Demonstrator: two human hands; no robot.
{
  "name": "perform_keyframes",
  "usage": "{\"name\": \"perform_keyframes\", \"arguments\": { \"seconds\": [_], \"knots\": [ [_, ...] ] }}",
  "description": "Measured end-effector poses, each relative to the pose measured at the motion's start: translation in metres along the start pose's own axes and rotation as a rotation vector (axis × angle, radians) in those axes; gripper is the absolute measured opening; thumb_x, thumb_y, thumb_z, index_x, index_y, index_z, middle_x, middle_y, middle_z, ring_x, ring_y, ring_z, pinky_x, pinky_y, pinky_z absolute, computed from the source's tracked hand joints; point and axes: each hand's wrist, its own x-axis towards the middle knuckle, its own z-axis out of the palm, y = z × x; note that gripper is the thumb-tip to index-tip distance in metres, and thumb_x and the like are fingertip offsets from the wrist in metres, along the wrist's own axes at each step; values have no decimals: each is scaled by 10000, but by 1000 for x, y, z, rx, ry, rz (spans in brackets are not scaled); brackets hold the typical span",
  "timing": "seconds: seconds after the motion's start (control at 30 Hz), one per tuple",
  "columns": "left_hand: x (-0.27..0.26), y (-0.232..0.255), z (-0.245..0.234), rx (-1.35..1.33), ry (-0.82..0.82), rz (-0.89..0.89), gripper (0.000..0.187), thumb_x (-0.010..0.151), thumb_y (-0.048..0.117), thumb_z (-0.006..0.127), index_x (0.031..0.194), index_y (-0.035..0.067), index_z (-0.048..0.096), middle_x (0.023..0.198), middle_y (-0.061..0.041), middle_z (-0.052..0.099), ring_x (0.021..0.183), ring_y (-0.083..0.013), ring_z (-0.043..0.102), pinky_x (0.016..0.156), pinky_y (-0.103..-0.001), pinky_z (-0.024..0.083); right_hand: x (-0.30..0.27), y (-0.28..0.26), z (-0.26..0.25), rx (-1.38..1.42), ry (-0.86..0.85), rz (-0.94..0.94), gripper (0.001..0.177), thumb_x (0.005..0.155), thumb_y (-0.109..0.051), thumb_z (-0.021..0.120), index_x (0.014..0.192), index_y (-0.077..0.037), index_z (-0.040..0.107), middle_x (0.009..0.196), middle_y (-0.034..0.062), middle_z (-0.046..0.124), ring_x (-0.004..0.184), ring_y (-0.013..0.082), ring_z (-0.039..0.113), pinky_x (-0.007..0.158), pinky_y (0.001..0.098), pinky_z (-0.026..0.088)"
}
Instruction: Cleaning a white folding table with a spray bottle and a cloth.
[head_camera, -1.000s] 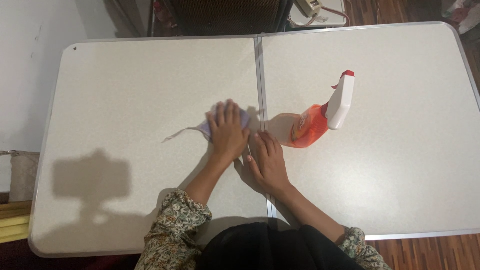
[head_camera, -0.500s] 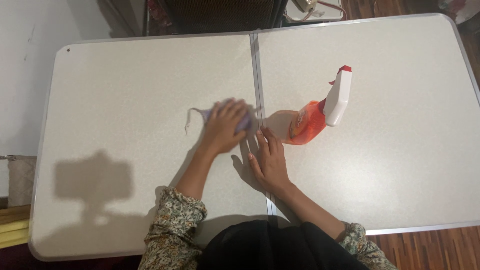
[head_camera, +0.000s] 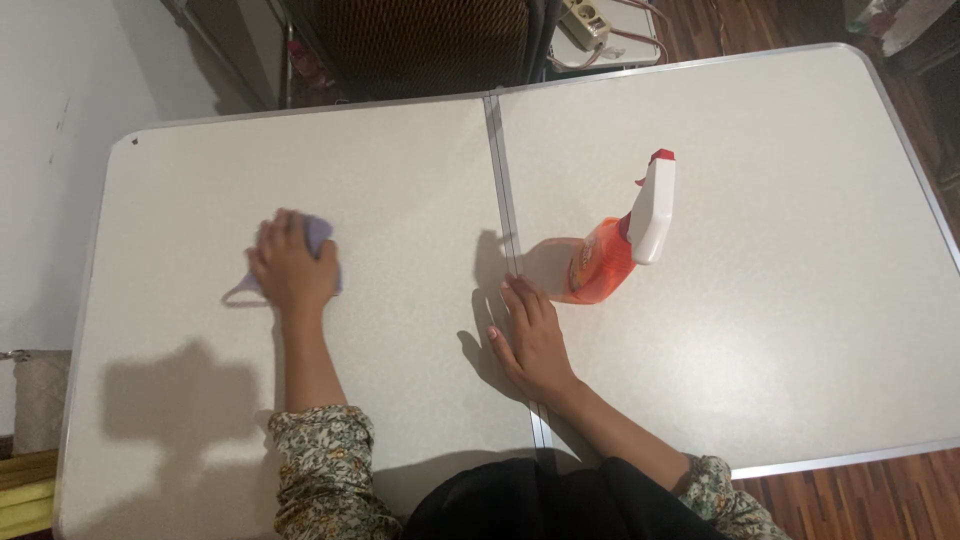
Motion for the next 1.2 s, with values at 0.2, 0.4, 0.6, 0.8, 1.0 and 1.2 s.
{"name": "perform_keyframes", "arguments": {
  "seconds": [0.2,0.4,0.6,0.8,1.0,1.2],
  "knots": [
    [-6,-19,-4,-136,137,-311,689,955,360,558,1558,59,418,1683,-111,330,1576,-310,192,1278,-528,63,-1,5,4,-2,-2,-19,591,975,-243,605,1440,74,424,1521,244,427,1450,423,374,1197,528,307],
    [-3,-4,14,-33,147,-344,762,970,385,511,1586,-16,310,1668,-196,229,1542,-427,139,1216,-615,48,-1,2,4,-3,-21,-14,606,965,-244,605,1442,78,418,1513,249,433,1438,424,370,1188,533,302],
    [-8,41,27,36,38,-219,804,965,407,482,1588,-46,254,1674,-255,169,1531,-473,93,1193,-672,38,0,4,4,-14,-43,-3,596,976,-251,595,1447,65,414,1515,240,428,1447,419,366,1195,535,303],
    [-26,90,32,37,-35,-27,810,957,394,496,1574,-66,243,1663,-271,132,1523,-487,66,1160,-701,20,-1,8,7,-26,-37,-21,610,998,-255,581,1482,67,395,1524,242,418,1452,423,360,1199,539,300],
    [-55,134,23,-8,-88,135,795,920,393,557,1544,-37,318,1649,-244,231,1526,-472,135,1162,-713,62,0,7,8,-38,-75,0,592,1016,-261,582,1488,45,398,1527,247,430,1446,423,374,1192,531,305],
    [-79,163,31,-85,-17,284,802,858,371,619,1519,-31,409,1628,-198,309,1523,-421,204,1192,-691,99,-1,9,9,-29,-50,-57,601,1012,-242,575,1497,64,395,1512,278,422,1436,442,385,1198,544,295]
  ]
}}
